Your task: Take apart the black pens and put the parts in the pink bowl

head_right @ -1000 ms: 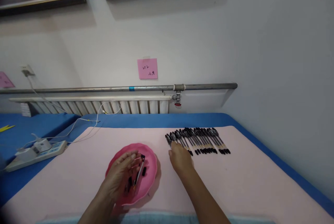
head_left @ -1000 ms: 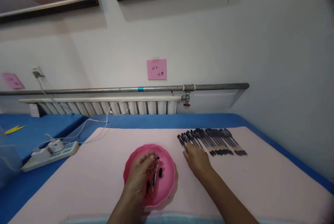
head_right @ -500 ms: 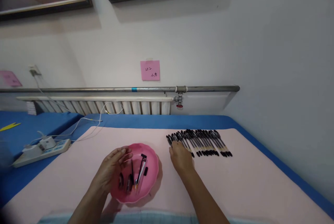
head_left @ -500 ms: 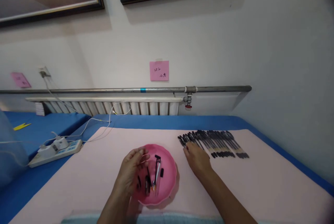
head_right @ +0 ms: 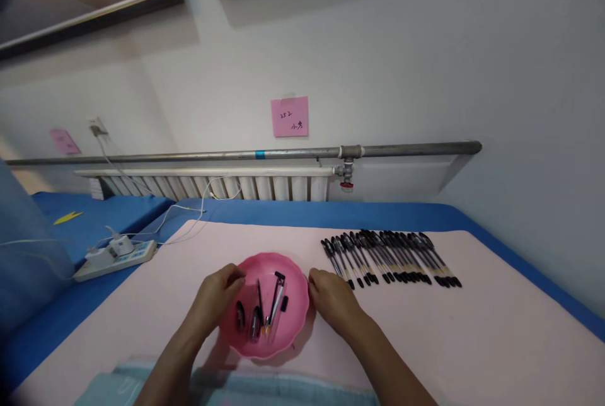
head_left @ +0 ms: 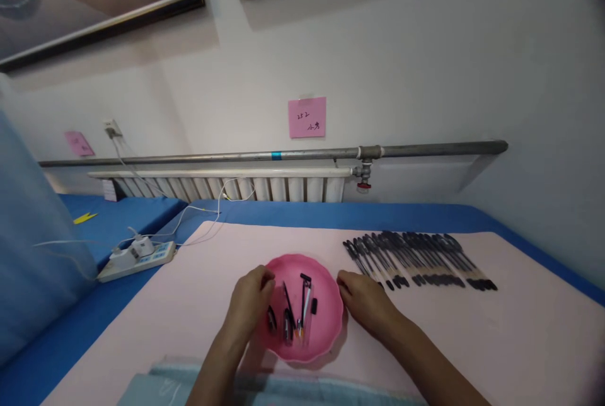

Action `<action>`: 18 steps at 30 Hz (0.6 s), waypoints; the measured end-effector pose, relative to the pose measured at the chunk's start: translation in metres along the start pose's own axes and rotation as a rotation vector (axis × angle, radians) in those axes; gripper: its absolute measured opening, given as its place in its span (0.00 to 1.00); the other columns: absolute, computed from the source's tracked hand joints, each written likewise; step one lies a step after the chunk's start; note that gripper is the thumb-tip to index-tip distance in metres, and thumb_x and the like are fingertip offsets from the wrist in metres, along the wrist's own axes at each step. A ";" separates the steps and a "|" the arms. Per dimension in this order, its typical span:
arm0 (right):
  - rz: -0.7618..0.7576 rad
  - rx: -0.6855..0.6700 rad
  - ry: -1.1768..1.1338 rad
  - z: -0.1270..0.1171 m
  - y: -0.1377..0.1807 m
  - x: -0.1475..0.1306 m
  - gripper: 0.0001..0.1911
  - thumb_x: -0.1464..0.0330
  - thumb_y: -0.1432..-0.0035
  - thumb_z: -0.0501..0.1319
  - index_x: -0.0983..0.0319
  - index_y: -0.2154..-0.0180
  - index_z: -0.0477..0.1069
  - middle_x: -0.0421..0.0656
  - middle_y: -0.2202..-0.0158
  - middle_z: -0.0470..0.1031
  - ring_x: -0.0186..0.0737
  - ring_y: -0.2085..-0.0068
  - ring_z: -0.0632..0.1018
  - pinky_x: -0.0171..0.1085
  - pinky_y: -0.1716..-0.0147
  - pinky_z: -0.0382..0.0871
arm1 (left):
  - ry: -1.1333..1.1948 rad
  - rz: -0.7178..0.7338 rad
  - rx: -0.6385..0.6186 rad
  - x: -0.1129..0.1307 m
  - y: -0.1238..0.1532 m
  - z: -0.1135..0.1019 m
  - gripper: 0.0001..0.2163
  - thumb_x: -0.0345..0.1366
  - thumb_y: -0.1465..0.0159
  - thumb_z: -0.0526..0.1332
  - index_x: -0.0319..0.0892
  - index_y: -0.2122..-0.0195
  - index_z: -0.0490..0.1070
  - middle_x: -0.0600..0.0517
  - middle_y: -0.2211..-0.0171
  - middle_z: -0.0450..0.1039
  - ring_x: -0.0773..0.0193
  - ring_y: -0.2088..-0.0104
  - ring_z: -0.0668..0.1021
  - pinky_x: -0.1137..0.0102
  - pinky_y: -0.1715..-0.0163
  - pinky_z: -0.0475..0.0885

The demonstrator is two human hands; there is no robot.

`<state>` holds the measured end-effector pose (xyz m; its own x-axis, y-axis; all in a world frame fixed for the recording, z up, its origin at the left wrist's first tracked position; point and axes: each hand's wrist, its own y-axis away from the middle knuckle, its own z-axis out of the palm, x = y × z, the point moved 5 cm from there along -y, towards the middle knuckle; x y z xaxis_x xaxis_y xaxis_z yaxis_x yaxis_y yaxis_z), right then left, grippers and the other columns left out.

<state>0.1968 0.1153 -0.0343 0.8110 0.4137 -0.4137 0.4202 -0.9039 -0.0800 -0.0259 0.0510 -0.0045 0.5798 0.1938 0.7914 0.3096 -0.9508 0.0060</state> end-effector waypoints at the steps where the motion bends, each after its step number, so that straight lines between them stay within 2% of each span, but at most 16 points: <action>1: 0.001 -0.006 0.000 0.001 0.000 0.001 0.11 0.73 0.42 0.51 0.60 0.76 0.64 0.41 0.73 0.74 0.36 0.71 0.72 0.33 0.75 0.51 | -0.066 0.013 -0.025 0.002 0.002 0.004 0.06 0.27 0.47 0.56 0.42 0.72 0.72 0.52 0.74 0.74 0.64 0.71 0.73 0.71 0.69 0.62; 6: 0.007 -0.017 -0.013 0.002 -0.002 0.005 0.11 0.72 0.42 0.50 0.61 0.74 0.66 0.42 0.72 0.74 0.37 0.70 0.72 0.33 0.74 0.51 | -0.317 0.015 -0.110 0.005 0.006 0.022 0.07 0.27 0.47 0.56 0.41 0.74 0.72 0.50 0.73 0.75 0.61 0.70 0.74 0.70 0.69 0.62; 10: 0.022 -0.021 -0.039 0.002 -0.002 0.004 0.10 0.72 0.42 0.51 0.61 0.75 0.66 0.42 0.73 0.74 0.37 0.71 0.72 0.33 0.74 0.51 | -0.397 -0.038 -0.055 0.003 0.005 0.033 0.06 0.28 0.46 0.57 0.37 0.73 0.73 0.39 0.66 0.75 0.52 0.63 0.76 0.65 0.64 0.64; 12: 0.025 -0.018 -0.061 0.001 0.000 0.003 0.10 0.72 0.43 0.51 0.61 0.75 0.66 0.41 0.73 0.73 0.37 0.71 0.71 0.33 0.74 0.51 | -0.376 -0.058 -0.017 0.003 0.004 0.038 0.05 0.30 0.46 0.58 0.37 0.75 0.73 0.36 0.65 0.75 0.49 0.62 0.76 0.63 0.63 0.65; 15: 0.029 -0.001 -0.110 -0.001 0.001 0.003 0.10 0.73 0.44 0.51 0.61 0.75 0.65 0.41 0.74 0.73 0.37 0.71 0.71 0.33 0.74 0.51 | -0.280 -0.069 0.038 0.003 0.003 0.039 0.07 0.30 0.49 0.60 0.40 0.83 0.68 0.36 0.72 0.74 0.46 0.65 0.76 0.61 0.65 0.65; 18: 0.060 0.033 -0.177 -0.007 0.000 0.003 0.10 0.73 0.45 0.52 0.61 0.77 0.65 0.40 0.76 0.71 0.37 0.72 0.69 0.34 0.74 0.53 | -0.130 -0.069 0.079 0.003 0.000 0.029 0.11 0.31 0.52 0.62 0.43 0.88 0.62 0.46 0.82 0.69 0.52 0.71 0.75 0.65 0.69 0.64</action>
<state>0.2021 0.1172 -0.0297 0.7487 0.3360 -0.5714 0.3575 -0.9306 -0.0788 -0.0022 0.0583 -0.0204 0.6458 0.2925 0.7052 0.4076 -0.9131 0.0055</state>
